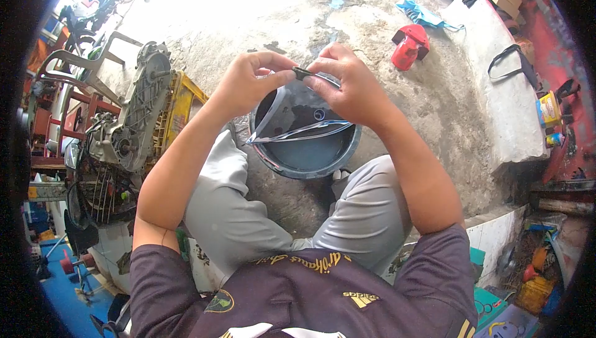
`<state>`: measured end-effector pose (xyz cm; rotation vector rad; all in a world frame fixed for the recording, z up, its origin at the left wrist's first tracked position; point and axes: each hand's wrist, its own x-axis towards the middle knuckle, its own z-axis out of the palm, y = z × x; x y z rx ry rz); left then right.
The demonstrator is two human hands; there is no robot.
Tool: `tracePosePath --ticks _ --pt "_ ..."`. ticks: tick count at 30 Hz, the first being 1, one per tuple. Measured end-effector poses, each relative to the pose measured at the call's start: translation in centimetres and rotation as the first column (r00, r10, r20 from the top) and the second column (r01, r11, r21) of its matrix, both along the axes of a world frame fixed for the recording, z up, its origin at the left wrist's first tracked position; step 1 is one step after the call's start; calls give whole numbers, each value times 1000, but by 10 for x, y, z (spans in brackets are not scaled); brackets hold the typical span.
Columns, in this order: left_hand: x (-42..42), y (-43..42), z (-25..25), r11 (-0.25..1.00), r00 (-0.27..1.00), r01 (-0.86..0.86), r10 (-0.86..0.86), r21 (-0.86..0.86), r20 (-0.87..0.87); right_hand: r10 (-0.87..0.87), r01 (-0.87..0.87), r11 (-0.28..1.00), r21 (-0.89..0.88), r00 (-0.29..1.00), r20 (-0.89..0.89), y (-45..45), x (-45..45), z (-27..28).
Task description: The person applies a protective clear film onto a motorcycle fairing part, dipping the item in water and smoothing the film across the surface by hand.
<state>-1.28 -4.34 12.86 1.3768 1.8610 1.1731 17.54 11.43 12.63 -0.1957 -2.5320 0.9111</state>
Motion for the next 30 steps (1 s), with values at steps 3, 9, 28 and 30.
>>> tracePosePath --ticks 3,9,28,30 --pt "0 0 1 1000 1000 5 -6 -24 -24 14 -14 1000 -13 1000 2 1 0 0" --pt "3 2 3 1000 998 -15 15 -2 -66 20 -19 1000 -10 1000 3 1 -1 -2" --pt "14 -1 11 997 990 -39 47 62 -136 5 -9 992 -127 1000 -28 1 -1 -2" --pt "16 -1 10 995 989 -65 74 69 -127 5 -9 990 -141 1000 -27 2 -1 -2"
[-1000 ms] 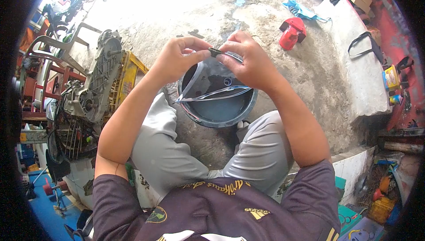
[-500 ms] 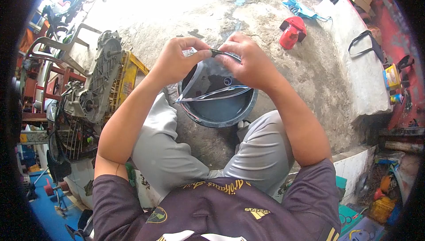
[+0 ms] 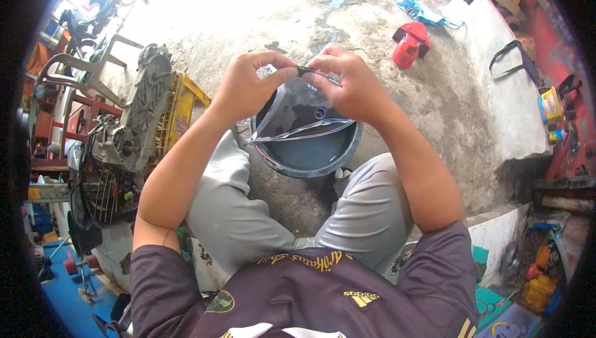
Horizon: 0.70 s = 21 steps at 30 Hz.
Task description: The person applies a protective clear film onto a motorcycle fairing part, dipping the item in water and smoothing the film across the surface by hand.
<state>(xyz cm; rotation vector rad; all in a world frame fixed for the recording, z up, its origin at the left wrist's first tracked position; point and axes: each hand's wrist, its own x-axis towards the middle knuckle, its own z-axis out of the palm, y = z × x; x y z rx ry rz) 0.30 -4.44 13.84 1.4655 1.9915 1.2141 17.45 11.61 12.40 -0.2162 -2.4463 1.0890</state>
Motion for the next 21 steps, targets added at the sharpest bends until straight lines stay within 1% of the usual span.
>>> tracePosePath --ticks 1,3,4,6,7,9,12,15,16,18,21 --pt "1 0 1 1000 1000 2 -2 -1 1 2 -2 1000 2 1000 10 1 0 -1" --pt "3 0 3 1000 996 -11 10 -12 -93 4 -4 1000 3 1000 20 3 1 -3" --pt "3 0 2 1000 996 -11 10 -12 -93 1 -1 1000 11 999 39 4 2 -3" --pt "1 0 1 996 985 -11 -5 -92 -170 -2 1 1000 21 998 58 5 2 -4" --pt "0 0 1 996 985 -11 -5 -92 -170 8 -9 1000 18 997 72 6 2 -5" --pt "-2 1 0 994 993 38 -48 -102 -105 17 -18 1000 15 996 88 6 2 -6" --pt "-2 1 0 992 994 42 -53 -118 -92 3 -5 1000 20 995 103 3 1 -3" --pt "-2 3 -9 994 995 47 -56 -101 -85 12 -9 1000 -26 995 99 1 0 -1" --pt "-1 3 -11 994 995 48 -56 -101 -85 16 -13 999 -33 995 98 2 -1 -3" --pt "0 4 -12 996 987 57 -66 -65 -147 21 -17 999 -39 995 96 3 -1 -4" --pt "3 3 -10 997 984 52 -61 -62 -169 20 -16 999 -44 997 79 4 0 -6"
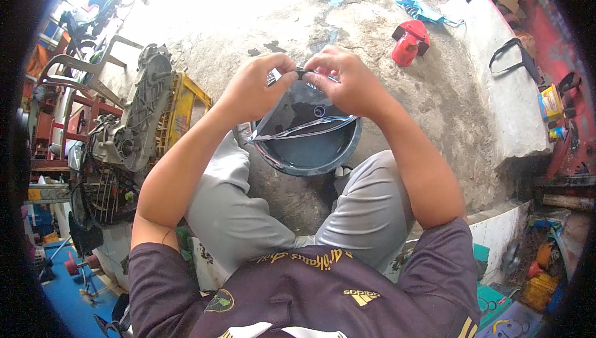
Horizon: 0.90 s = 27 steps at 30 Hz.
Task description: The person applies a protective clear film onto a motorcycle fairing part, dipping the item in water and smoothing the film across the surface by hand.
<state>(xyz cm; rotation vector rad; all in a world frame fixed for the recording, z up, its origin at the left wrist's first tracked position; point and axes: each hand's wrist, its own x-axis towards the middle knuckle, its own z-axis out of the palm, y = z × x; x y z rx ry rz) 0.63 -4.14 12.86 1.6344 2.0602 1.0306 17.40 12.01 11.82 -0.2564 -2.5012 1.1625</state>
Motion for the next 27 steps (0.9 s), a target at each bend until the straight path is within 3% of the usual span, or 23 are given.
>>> tracePosePath --ticks 15,23,27 --pt "-9 4 -12 999 984 9 -2 -36 177 -23 26 994 -107 999 35 5 4 0" --pt "-12 2 -11 999 988 21 -17 -26 152 -20 32 979 -200 998 61 6 1 -6" --pt "-9 2 -9 1000 991 12 -11 -11 136 -15 26 990 -142 997 78 3 1 1"
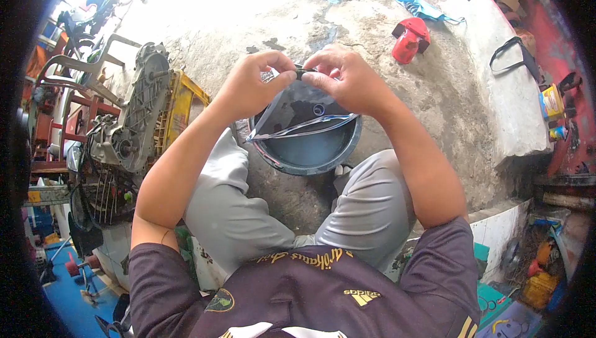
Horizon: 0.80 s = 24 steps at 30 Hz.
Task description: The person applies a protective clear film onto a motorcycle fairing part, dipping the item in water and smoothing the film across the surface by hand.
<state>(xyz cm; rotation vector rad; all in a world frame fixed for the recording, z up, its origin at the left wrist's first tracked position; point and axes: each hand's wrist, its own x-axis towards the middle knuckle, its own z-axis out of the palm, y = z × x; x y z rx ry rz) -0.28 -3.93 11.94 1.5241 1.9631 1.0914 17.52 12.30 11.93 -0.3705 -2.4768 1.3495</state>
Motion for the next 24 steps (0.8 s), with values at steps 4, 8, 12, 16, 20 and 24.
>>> tracePosePath --ticks 4,8,12,16,20,24 --pt "4 0 2 1000 1000 7 -6 27 -29 27 -27 999 20 1000 -11 -1 0 0" --pt "7 0 -1 1000 999 23 -24 -4 -31 32 -32 999 41 999 -4 -2 1 -1" --pt "9 1 -2 999 998 45 -44 22 -38 42 -41 997 58 999 -11 -2 2 -1" --pt "11 2 -2 999 997 37 -37 4 -75 47 -46 998 50 999 -22 -2 3 -1" --pt "12 3 -3 996 995 50 -43 77 -87 23 -23 1000 -7 1000 -12 -1 3 -4" --pt "13 3 -2 994 998 49 -45 93 -52 18 -17 1000 9 999 -35 2 2 -8"
